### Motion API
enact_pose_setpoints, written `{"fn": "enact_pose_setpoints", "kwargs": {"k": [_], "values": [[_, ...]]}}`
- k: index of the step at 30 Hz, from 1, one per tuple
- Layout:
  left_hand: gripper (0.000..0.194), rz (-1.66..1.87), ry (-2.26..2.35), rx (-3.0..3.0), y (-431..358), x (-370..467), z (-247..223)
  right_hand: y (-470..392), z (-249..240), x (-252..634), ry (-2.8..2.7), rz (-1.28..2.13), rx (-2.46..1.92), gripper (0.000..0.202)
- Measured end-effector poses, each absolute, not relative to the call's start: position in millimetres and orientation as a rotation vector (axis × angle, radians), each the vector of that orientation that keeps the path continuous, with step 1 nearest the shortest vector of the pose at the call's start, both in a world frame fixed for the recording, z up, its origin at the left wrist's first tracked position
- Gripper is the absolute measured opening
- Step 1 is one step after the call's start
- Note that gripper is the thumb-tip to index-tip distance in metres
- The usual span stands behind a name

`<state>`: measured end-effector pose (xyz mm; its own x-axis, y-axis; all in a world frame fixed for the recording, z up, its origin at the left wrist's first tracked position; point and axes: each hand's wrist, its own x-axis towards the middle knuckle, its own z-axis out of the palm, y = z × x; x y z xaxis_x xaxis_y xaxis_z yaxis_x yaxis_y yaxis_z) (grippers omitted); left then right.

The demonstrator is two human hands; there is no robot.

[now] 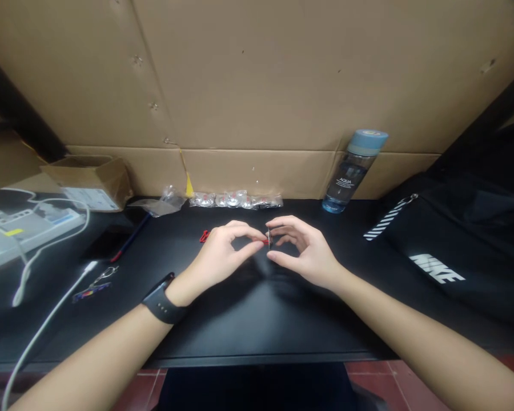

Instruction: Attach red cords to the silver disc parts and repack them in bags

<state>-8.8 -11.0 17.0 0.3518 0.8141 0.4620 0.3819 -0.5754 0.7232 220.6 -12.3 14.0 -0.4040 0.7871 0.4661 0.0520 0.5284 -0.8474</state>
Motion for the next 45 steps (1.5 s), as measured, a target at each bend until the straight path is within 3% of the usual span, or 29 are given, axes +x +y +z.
{"fn": "enact_pose_setpoints", "kwargs": {"k": [9, 20, 45], "values": [[0.006, 1.149, 1.257, 2.213, -19, -2, 16, -18, 15, 216, -1.888, 0.807, -0.643, 0.045], [0.013, 1.123, 1.050, 1.949, -19, 3, 14, -17, 13, 213, -1.909, 0.631, -0.607, 0.045], [0.010, 1.143, 1.135, 1.959, -19, 0, 13, -18, 16, 212, -1.961, 0.516, -0.576, 0.042]]}}
